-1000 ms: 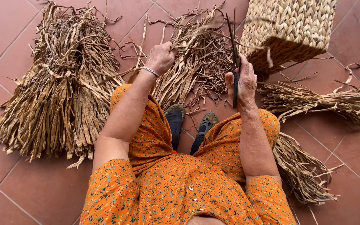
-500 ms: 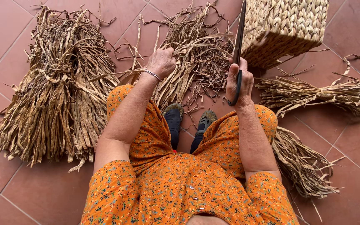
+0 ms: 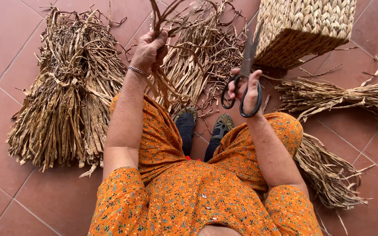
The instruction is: The person sits on a tiled floor and uses shears to trim bundles of dried plant material. They repeatedly gather strands, cut them to length, and place the trimmed pieces into a woven basket.
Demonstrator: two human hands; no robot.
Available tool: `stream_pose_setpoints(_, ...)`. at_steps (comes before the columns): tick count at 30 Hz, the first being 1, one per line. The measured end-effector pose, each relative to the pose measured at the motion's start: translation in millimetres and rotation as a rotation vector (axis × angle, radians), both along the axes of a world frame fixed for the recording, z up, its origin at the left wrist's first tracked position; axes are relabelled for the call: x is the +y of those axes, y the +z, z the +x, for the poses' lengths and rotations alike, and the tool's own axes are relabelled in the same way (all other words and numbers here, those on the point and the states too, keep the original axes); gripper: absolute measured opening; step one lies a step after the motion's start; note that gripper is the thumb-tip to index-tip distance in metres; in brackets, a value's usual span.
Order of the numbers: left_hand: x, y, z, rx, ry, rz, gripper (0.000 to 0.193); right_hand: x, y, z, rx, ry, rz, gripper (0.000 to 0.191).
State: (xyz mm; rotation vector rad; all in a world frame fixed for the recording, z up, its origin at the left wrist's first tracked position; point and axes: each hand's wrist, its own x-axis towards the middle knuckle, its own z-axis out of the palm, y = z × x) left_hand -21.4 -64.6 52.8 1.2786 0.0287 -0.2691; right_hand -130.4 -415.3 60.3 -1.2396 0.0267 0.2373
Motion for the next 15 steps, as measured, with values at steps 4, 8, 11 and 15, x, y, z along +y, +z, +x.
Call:
stream_pose_setpoints(4,-4.6,17.8,-8.2,-0.042,-0.042,-0.036,0.034,15.7,-0.6,1.0,0.102,0.107,0.075,0.093)
stream_pose_setpoints(8,-10.6,26.7,-16.3,-0.008,-0.139,-0.099,0.033,27.9,2.5,10.2,0.151,0.159,0.125,0.096)
stream_pose_setpoints(11,-10.4,27.8,-20.7,-0.009,-0.202,-0.107,0.031,29.6,0.9,29.7,0.158,0.103,0.168,0.095)
stream_pose_setpoints(15,-8.8,25.3,-21.1,0.056,-0.192,-0.057,0.028,24.1,-8.8,49.8,0.138,-0.032,0.140,0.090)
